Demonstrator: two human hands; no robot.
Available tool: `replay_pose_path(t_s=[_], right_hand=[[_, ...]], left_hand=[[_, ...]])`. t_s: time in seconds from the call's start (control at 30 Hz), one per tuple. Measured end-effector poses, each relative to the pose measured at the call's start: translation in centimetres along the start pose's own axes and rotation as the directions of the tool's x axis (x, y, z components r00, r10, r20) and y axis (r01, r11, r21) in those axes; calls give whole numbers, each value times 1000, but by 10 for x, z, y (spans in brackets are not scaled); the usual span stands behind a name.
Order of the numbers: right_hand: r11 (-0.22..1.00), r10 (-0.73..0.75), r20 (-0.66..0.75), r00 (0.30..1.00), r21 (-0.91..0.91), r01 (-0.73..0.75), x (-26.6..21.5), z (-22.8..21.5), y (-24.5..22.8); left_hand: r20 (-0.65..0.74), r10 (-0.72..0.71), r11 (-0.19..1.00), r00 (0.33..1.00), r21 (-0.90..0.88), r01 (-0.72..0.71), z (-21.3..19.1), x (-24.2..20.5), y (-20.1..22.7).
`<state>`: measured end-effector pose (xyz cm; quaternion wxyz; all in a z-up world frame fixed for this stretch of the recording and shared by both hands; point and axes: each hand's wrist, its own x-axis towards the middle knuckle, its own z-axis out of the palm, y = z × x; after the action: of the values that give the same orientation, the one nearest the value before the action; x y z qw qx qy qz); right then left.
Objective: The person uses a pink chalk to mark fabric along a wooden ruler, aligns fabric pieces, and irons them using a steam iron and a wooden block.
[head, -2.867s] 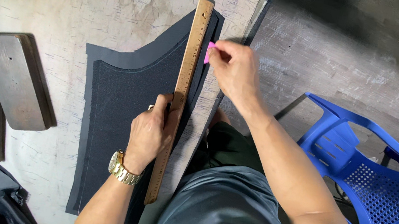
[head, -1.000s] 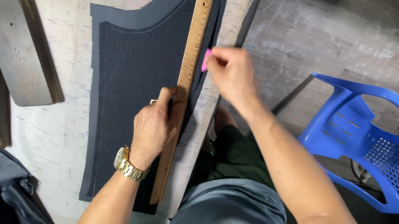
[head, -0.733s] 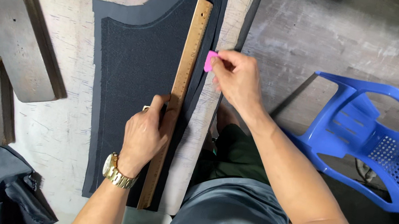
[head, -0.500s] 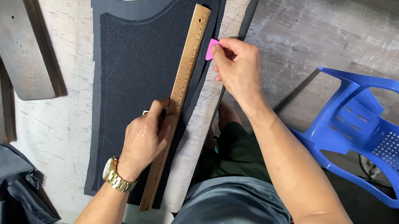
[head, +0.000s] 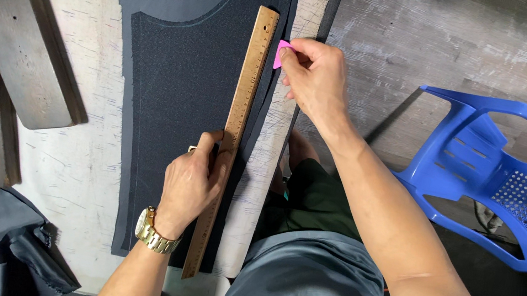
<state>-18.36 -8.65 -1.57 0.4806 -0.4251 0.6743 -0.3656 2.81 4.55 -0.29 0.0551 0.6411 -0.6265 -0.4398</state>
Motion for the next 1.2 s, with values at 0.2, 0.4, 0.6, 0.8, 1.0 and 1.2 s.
replay_pose_path(t_s=[0.2, 0.4, 0.6, 0.8, 1.0, 1.2], right_hand=[[1000, 3, 4, 1000, 3, -3, 1, 2, 1], [998, -36, -3, 999, -48, 36, -1, 2, 7], [984, -71, 137, 988, -150, 91, -33, 7, 24], [994, 104, 20, 994, -38, -103, -53, 17, 29], [993, 115, -38, 993, -35, -117, -55, 20, 28], [990, 135, -67, 989, -42, -138, -53, 23, 32]], left_hand=[[-9, -6, 1000, 1000, -15, 6, -1, 1, 4], [-11, -28, 1000, 1000, 4, 28, 0, 0, 7], [7, -35, 999, 999, 12, 35, 0, 0, 4], [11, -10, 999, 1000, 32, 10, -2, -3, -1], [58, -17, 998, 998, 61, 13, -1, -23, -19], [67, -19, 999, 998, 38, 16, 1, -37, -25]])
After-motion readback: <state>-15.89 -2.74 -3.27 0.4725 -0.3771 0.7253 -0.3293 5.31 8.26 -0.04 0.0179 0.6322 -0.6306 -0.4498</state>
